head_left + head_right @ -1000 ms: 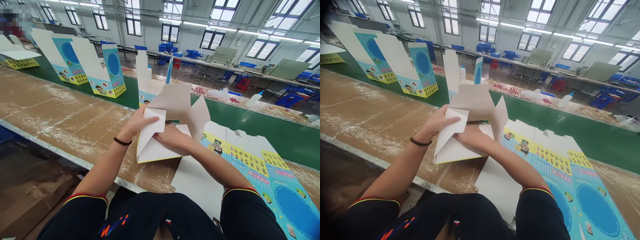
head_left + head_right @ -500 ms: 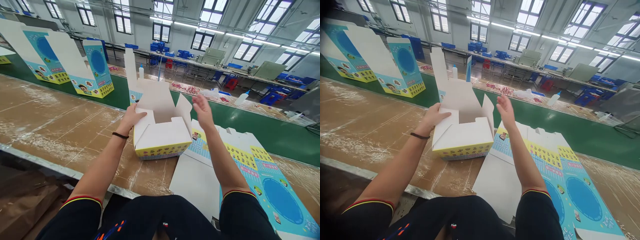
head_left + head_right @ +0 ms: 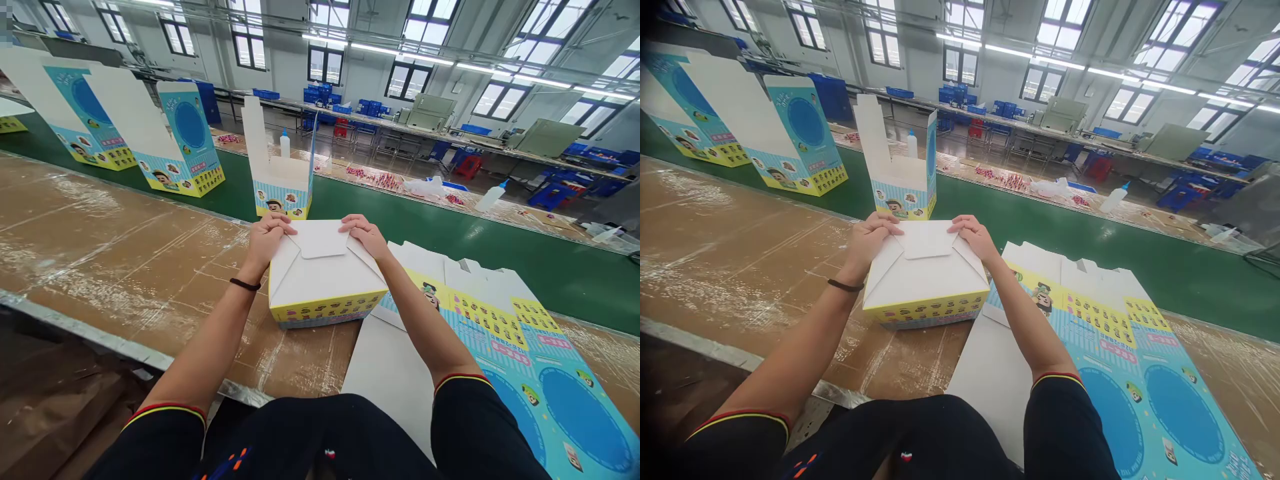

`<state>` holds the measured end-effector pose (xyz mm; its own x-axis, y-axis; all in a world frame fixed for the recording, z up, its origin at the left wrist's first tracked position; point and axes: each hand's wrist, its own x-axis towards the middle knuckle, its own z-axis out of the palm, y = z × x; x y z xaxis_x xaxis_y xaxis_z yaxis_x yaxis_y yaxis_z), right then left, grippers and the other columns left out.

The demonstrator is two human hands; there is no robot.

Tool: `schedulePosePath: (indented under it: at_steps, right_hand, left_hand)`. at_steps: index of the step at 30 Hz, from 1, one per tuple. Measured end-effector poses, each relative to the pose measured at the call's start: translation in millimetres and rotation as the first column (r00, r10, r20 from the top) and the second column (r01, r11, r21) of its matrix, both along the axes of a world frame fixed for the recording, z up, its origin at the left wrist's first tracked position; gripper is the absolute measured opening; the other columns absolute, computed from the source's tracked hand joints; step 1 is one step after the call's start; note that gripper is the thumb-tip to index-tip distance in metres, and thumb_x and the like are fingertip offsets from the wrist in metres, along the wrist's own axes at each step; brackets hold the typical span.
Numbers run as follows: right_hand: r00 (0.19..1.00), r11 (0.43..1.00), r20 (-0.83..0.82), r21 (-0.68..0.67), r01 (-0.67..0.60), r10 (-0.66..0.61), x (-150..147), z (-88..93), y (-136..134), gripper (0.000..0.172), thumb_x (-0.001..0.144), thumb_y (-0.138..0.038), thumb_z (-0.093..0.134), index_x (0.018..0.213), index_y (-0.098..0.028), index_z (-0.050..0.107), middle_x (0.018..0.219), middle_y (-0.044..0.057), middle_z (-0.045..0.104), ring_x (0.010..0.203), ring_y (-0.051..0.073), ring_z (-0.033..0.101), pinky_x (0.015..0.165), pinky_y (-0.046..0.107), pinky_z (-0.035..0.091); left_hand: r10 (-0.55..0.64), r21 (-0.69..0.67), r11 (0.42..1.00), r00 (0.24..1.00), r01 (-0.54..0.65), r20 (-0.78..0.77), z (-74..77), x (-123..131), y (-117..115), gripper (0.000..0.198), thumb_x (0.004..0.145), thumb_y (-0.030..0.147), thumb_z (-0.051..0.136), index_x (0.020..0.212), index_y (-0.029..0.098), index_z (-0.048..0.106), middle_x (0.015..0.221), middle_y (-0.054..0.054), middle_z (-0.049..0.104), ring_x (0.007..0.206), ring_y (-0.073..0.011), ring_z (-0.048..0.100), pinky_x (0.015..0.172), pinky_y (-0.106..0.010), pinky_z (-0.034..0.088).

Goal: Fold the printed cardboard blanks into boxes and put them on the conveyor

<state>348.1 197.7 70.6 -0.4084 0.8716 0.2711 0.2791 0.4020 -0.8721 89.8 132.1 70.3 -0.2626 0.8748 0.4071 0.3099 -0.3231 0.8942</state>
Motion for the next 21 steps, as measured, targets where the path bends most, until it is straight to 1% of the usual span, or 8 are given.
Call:
schedulePosePath:
  at_steps: [1, 3, 7, 10, 13, 16, 19, 21]
  right_hand:
    - [1.0, 1.0, -0.005, -0.021, -0.001, 0.001, -0.7, 1.2, -1.7, 0.028, 0.087, -0.039, 0.05, 0.087, -0.022, 0.072, 0.134, 0.007, 0.057, 0.126, 0.026, 0.054, 0.112, 0.042, 0.041]
    - [0.997, 0.999, 0.067, -0.033, -0.041, 0.043, -1.5, 7.5, -4.7, 0.032, 0.088, -0.047, 0.054, 0.097, -0.023, 0.072, 0.141, 0.007, 0.054, 0.131, 0.027, 0.051, 0.115, 0.043, 0.038]
    - [0.91, 0.993, 0.4, -0.001, -0.116, 0.106, -6.6, 28.0, -9.2, 0.073, 0.071, -0.045, 0.08, 0.138, -0.024, 0.057, 0.152, 0.011, 0.044, 0.141, 0.031, 0.041, 0.121, 0.047, 0.032]
    - [0.823, 0.998, 0.566, 0.016, -0.058, 0.039, -16.1, 37.7, -14.4, 0.085, 0.07, -0.036, 0.08, 0.148, -0.025, 0.048, 0.15, 0.013, 0.042, 0.132, 0.033, 0.05, 0.115, 0.051, 0.041]
    - [0.794, 0.997, 0.608, 0.063, -0.034, -0.011, -22.6, 38.5, -18.7, 0.086, 0.069, -0.031, 0.079, 0.149, -0.027, 0.047, 0.148, 0.012, 0.043, 0.125, 0.033, 0.055, 0.11, 0.054, 0.045]
    - [0.863, 0.998, 0.505, 0.039, -0.042, 0.016, -21.5, 33.5, -16.9, 0.081, 0.071, -0.034, 0.079, 0.145, -0.022, 0.051, 0.15, 0.014, 0.044, 0.132, 0.032, 0.051, 0.113, 0.049, 0.043]
    - [0.975, 1.0, 0.222, -0.013, 0.012, -0.009, -17.9, 25.6, -11.2, 0.07, 0.079, -0.051, 0.074, 0.139, -0.019, 0.056, 0.148, 0.014, 0.05, 0.139, 0.029, 0.047, 0.117, 0.043, 0.039]
    - [0.999, 0.997, 0.012, -0.065, 0.048, -0.047, -17.2, 20.5, -7.9, 0.07, 0.082, -0.064, 0.068, 0.135, -0.019, 0.058, 0.144, 0.014, 0.055, 0.139, 0.028, 0.047, 0.118, 0.041, 0.038]
  left_hand:
    - [-0.018, -0.033, 0.999, 0.996, 0.015, -0.086, 2.4, -0.9, -0.8, 0.016, 0.067, 0.035, 0.058, 0.061, 0.022, 0.065, 0.105, -0.007, 0.066, 0.115, -0.0307, 0.06, 0.108, -0.049, 0.044]
    - [-0.091, -0.126, 0.991, 0.95, 0.056, -0.299, 9.5, -2.6, -1.1, 0.02, 0.067, 0.042, 0.065, 0.069, 0.022, 0.066, 0.113, -0.008, 0.063, 0.12, -0.0339, 0.057, 0.11, -0.051, 0.042]
    - [-0.23, -0.285, 0.957, 0.709, 0.042, -0.667, 25.1, -1.1, 1.0, 0.07, 0.058, 0.056, 0.079, 0.118, 0.022, 0.065, 0.13, -0.015, 0.06, 0.128, -0.0423, 0.049, 0.111, -0.057, 0.039]
    - [-0.263, -0.336, 0.941, 0.541, -0.04, -0.799, 31.8, 5.3, -0.4, 0.094, 0.059, 0.059, 0.08, 0.141, 0.022, 0.052, 0.139, -0.019, 0.056, 0.13, -0.0471, 0.047, 0.109, -0.059, 0.038]
    - [-0.252, -0.323, 0.942, 0.438, -0.094, -0.863, 33.9, 10.3, -2.9, 0.098, 0.061, 0.06, 0.079, 0.145, 0.02, 0.049, 0.142, -0.022, 0.054, 0.134, -0.0491, 0.043, 0.112, -0.062, 0.032]
    - [-0.269, -0.321, 0.946, 0.45, -0.042, -0.851, 32.8, 10.7, -2.1, 0.094, 0.066, 0.064, 0.073, 0.144, 0.017, 0.051, 0.136, -0.023, 0.056, 0.132, -0.0478, 0.045, 0.112, -0.06, 0.034]
    - [-0.287, -0.316, 0.948, 0.522, 0.035, -0.803, 30.6, 9.4, 0.5, 0.093, 0.071, 0.068, 0.065, 0.145, 0.013, 0.051, 0.13, -0.023, 0.057, 0.128, -0.0462, 0.048, 0.109, -0.057, 0.039]
    - [-0.274, -0.294, 0.954, 0.547, 0.052, -0.791, 29.6, 9.5, 1.6, 0.092, 0.071, 0.071, 0.063, 0.143, 0.015, 0.053, 0.128, -0.022, 0.058, 0.128, -0.0456, 0.049, 0.11, -0.057, 0.039]
